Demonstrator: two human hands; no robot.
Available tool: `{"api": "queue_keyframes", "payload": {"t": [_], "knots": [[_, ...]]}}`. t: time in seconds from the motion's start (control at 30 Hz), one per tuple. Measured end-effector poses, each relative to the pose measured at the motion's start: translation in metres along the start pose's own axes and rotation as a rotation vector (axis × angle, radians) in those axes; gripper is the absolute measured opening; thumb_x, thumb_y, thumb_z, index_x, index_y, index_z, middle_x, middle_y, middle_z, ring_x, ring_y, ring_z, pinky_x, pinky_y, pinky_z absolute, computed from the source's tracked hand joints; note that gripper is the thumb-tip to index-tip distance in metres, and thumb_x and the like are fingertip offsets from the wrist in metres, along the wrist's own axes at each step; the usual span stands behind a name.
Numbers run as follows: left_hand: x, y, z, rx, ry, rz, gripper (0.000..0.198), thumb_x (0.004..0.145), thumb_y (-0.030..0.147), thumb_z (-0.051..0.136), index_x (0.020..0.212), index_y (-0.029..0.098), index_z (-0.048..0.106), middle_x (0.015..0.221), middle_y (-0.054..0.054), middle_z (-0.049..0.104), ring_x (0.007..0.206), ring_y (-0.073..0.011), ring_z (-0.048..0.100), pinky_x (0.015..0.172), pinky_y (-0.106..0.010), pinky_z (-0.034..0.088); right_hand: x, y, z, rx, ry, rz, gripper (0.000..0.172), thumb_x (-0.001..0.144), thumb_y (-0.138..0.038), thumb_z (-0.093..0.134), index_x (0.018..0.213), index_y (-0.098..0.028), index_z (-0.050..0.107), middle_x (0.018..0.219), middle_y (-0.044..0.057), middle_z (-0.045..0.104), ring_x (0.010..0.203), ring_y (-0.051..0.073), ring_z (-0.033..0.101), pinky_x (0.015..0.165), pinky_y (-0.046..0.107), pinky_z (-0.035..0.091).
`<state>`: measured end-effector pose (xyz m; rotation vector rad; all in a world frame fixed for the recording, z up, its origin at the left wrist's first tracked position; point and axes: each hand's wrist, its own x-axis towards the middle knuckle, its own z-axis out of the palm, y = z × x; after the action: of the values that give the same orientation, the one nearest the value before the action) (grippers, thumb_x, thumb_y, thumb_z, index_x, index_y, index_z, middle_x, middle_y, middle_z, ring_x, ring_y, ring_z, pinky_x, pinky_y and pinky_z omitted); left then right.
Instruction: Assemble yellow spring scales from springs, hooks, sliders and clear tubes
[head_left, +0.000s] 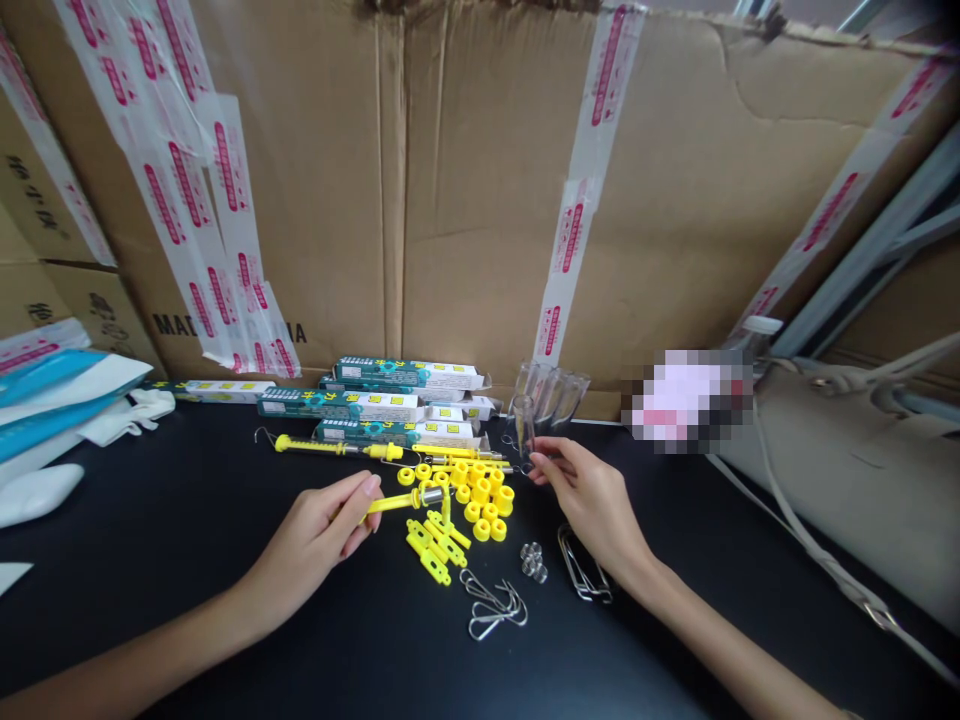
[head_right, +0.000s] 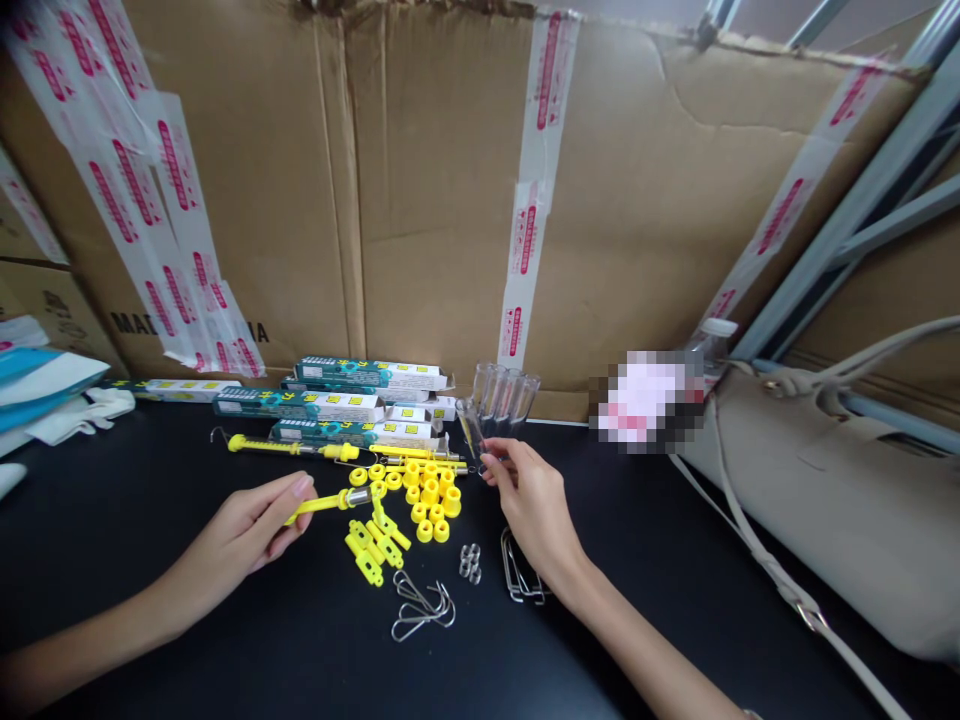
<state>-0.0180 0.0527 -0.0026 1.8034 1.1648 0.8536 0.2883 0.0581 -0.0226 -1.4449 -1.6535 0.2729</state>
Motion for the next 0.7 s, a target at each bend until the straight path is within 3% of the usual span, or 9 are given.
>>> {"api": "queue_keyframes", "payload": {"t": [0.13, 0.3, 0.4, 0.57, 0.7], "knots": [[0.0001, -0.0004, -0.0001, 0.002, -0.003, 0.003, 0.05, 0.096, 0.06, 0.038, 0.067, 0.02, 0.05, 0.052, 0.007, 0.037, 0.046, -0.0101, 0.031, 0.042, -0.021, 0.024, 0.0022, 0.0048, 0.0021, -0.013, -0.009, -0.008, 0.027, 0.098, -0.04, 0.049, 0.099, -0.018, 0.064, 0.087, 0.008, 0.073, 0.075, 0.022, 0.073, 0.071, 0.035, 0.062], [0.0013, -0.0005, -0.0003, 0.0, -0.002, 0.004, 0.051, 0.095, 0.061, 0.038, 0.067, 0.02, 0.05, 0.053, 0.007, 0.038, 0.046, -0.0097, 0.031, 0.042, -0.021, 0.024, 0.0035, 0.0086, 0.006, -0.085, -0.047, -0.086, 0.029, 0.096, -0.036, 0.054, 0.112, -0.016, 0.065, 0.099, 0.011, 0.071, 0.078, 0.021, 0.072, 0.076, 0.037, 0.062], [0.0014, -0.0017, -0.0001, 0.001, -0.003, 0.004, 0.051, 0.096, 0.061, 0.038, 0.068, 0.02, 0.05, 0.053, 0.007, 0.038, 0.046, -0.0096, 0.031, 0.043, -0.021, 0.024, 0.0031, 0.0065, 0.0071, -0.156, -0.095, -0.151, 0.029, 0.096, -0.031, 0.053, 0.117, -0.016, 0.066, 0.101, 0.011, 0.068, 0.075, 0.021, 0.07, 0.078, 0.039, 0.061], [0.0018, -0.0035, 0.001, -0.002, -0.003, 0.003, 0.051, 0.095, 0.062, 0.038, 0.068, 0.02, 0.05, 0.054, 0.007, 0.039, 0.047, -0.0095, 0.032, 0.043, -0.021, 0.024, 0.001, 0.0057, 0.0063, -0.268, -0.153, -0.217, 0.034, 0.098, -0.019, 0.044, 0.125, -0.018, 0.064, 0.112, 0.013, 0.063, 0.09, 0.026, 0.071, 0.078, 0.041, 0.061], [0.0016, -0.0026, 0.0007, -0.003, -0.003, 0.006, 0.052, 0.095, 0.063, 0.038, 0.068, 0.02, 0.051, 0.053, 0.007, 0.038, 0.046, -0.0095, 0.031, 0.043, -0.021, 0.024, 0.0009, 0.0084, 0.0037, -0.312, -0.183, -0.26, 0.038, 0.096, -0.01, 0.039, 0.122, -0.018, 0.066, 0.11, 0.013, 0.061, 0.091, 0.024, 0.07, 0.077, 0.04, 0.061]]}}
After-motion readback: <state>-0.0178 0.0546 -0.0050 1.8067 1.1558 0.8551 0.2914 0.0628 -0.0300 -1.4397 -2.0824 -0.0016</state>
